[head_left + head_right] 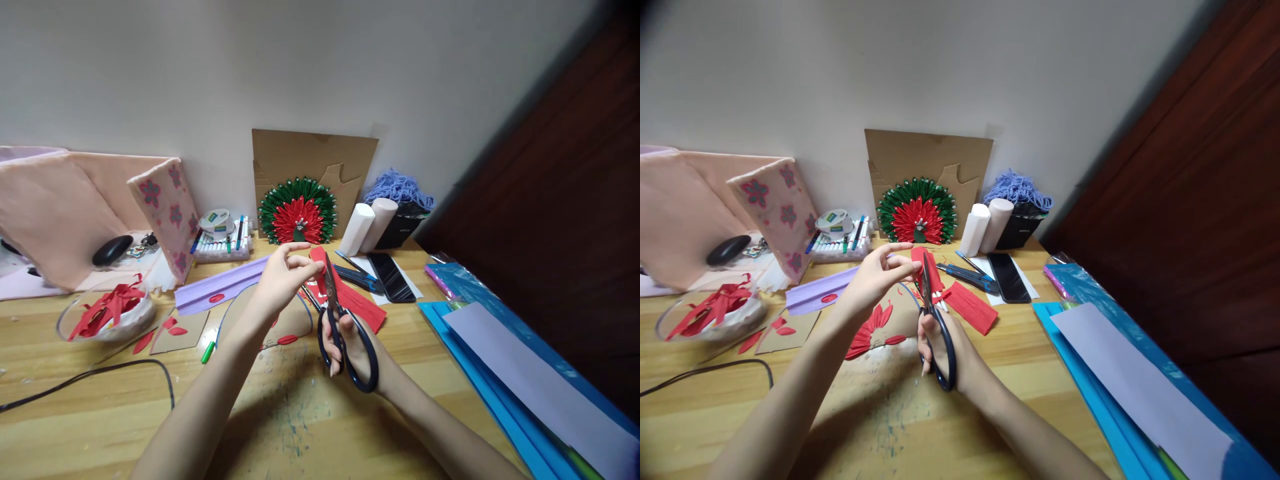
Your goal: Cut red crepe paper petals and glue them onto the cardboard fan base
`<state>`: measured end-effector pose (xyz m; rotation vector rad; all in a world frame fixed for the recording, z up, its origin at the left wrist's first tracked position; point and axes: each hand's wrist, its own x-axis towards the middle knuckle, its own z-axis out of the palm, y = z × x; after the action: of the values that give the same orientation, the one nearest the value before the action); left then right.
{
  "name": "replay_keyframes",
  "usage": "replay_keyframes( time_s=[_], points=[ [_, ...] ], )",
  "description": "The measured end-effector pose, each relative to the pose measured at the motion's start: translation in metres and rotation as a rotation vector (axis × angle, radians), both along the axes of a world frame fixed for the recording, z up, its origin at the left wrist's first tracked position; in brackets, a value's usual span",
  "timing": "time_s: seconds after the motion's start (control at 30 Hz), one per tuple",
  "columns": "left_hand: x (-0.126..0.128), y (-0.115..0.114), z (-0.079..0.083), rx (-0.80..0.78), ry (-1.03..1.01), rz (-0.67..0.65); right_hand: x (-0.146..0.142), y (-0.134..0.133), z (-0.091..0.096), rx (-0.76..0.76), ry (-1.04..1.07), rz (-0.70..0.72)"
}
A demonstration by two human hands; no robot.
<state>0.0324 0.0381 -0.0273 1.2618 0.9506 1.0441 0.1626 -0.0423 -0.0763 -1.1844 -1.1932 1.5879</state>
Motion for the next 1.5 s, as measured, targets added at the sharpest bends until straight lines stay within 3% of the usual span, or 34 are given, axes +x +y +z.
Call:
replay_keyframes(
  time_s=[0.23,0.37,0.53,0.77,1.0,1.3,1.5],
  points=[
    [0.0,-0.001,0.006,-0.038,-0.043,0.033,-0.002,0.001,0.005,0.006,-0.026,-0.07],
    [-0.001,0.001,0.005,-0.023,-0.043,0.024,0.0,-0.001,0.004,0.039,-0.081,-0.017],
    [-0.002,-0.001,0.005,-0.007,0.004,-0.047,0.003,-0.002,0.004,0.056,-0.014,0.029],
    [-0.001,-0.002,0.002,0.001,0.01,-0.097,0.003,0.001,-0.004,0.022,0.018,-0.024],
    [-0.001,0.0,0.002,-0.002,0.017,-0.079,0.004,0.001,-0.006,0.106,-0.058,-0.057],
    [0.0,0.0,0.004,-0.013,-0.05,-0.053,0.003,0.0,-0.001,0.055,-0.046,-0.117],
    [0.0,0.001,0.003,0.012,-0.039,-0.013,0.007,0.001,-0.01,0.086,-0.079,-0.102]
  ],
)
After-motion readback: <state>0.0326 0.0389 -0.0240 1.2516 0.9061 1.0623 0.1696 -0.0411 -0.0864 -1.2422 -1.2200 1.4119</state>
